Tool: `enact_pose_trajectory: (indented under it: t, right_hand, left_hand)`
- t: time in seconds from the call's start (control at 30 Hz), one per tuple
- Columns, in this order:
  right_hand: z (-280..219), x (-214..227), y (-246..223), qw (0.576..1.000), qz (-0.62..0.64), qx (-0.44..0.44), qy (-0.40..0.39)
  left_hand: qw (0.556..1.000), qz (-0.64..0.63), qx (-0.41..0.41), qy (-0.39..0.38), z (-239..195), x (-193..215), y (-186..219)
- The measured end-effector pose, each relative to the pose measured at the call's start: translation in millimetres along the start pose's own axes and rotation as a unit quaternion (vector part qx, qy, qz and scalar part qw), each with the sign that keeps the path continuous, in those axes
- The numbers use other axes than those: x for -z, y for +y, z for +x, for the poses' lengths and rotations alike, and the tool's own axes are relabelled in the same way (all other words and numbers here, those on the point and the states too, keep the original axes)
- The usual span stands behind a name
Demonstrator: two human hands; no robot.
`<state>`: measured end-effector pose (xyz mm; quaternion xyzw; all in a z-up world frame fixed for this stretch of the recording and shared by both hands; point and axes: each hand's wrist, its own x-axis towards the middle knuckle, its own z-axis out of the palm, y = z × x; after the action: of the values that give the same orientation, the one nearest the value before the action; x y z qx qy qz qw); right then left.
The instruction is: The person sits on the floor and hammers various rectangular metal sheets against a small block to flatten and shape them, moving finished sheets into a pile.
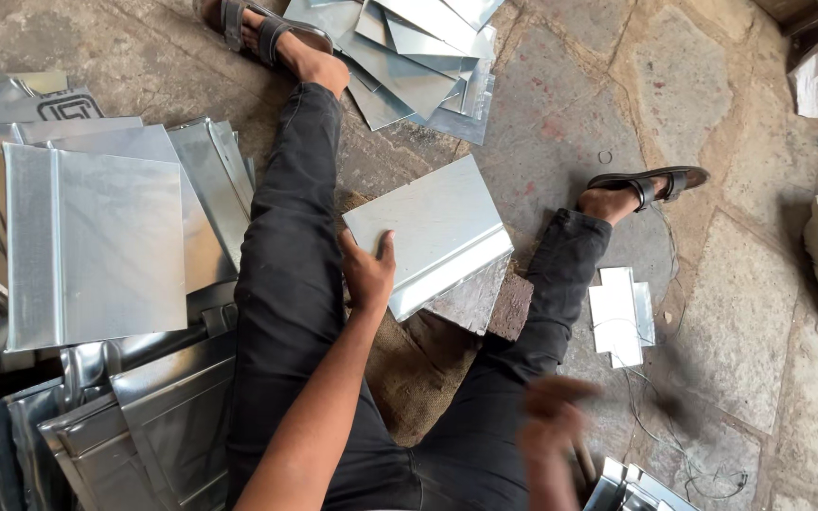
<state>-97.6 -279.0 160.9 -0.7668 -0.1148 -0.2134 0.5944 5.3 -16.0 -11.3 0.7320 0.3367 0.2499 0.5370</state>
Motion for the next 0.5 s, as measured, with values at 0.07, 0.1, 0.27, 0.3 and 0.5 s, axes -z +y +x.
enact_pose_trajectory:
  t: [0.07, 0.1, 0.27, 0.3, 0.5]
  right_hand:
    - [-30, -7, 28, 0.959, -0.116, -0.225, -0.125]
    - [-36, -5, 39, 0.918, -0.147, -0.33, -0.164]
    - [-5, 47, 26, 0.894, 0.007, -0.432, -0.119]
    - [4, 63, 10, 0.939, -0.003, -0.324, -0.115]
    - [31, 87, -56, 0.977, 0.193, -0.068, 0.068]
  left_hand:
    - [0.999, 0.027, -0.006, 0.02, -5, 0, -2]
    - [0.999, 0.037, -0.012, 0.033, -2, -5, -1]
    - [0.992, 0.078, -0.061, 0.072, 0, -13, -6]
    - [0.988, 0.106, -0.077, 0.076, -1, -16, -8]
    - [0.995, 0.074, 0.041, -0.053, 16, -35, 10]
